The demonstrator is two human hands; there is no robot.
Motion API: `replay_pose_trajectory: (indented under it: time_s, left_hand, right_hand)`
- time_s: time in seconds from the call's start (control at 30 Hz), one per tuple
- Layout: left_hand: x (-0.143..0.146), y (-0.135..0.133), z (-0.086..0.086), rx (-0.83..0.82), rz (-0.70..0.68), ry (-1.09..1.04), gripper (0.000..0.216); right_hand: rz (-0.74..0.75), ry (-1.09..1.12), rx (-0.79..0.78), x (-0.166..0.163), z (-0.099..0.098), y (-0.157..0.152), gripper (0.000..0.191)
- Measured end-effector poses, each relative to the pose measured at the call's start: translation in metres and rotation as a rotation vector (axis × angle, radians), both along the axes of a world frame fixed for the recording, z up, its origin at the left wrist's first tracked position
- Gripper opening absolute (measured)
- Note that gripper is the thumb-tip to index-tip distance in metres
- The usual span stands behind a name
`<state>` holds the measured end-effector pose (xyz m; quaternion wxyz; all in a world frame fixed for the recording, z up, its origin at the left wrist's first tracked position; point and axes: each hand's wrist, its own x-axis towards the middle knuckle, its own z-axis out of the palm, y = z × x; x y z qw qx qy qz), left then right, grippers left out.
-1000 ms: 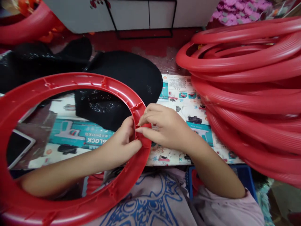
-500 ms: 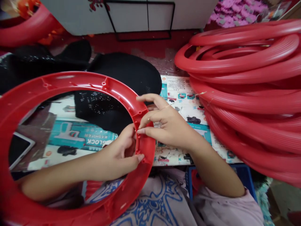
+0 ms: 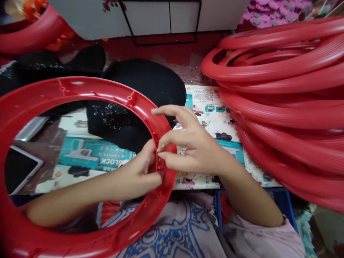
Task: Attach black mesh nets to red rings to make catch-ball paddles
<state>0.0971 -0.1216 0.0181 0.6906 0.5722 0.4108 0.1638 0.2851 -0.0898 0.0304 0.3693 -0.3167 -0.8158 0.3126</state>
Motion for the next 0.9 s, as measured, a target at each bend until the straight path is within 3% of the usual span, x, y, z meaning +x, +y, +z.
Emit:
replay_pose_trajectory:
  time_s: [0.2,0.33,0.53,0.7,0.9]
  left_hand:
    - [-0.008,0.001,0.002,0.034,-0.259,0.048,0.044]
    - [-0.011,0.002,0.002,-0.055,-0.335,-0.006,0.043]
    - [-0.007,0.0,0.003,-0.209,-0.281,-0.137,0.041]
    - [-0.007,-0.002,0.001,-0.198,-0.304,-0.2,0.05]
    - [-0.008,-0.001,0.004,-0.265,-0.291,-0.209,0.052]
  right_hand:
    - [0.04,-0.027,-0.012,0.002,0.001,0.002,0.012]
    - [0.066,-0.036,-0.03,0.003,0.001,0.003,0.011]
    - [0.088,-0.073,0.022,0.006,0.001,0.004,0.011]
    - [0.164,-0.078,0.108,0.01,0.001,0.007,0.005]
    - [0.174,-0.103,0.1,0.013,0.003,0.007,0.007]
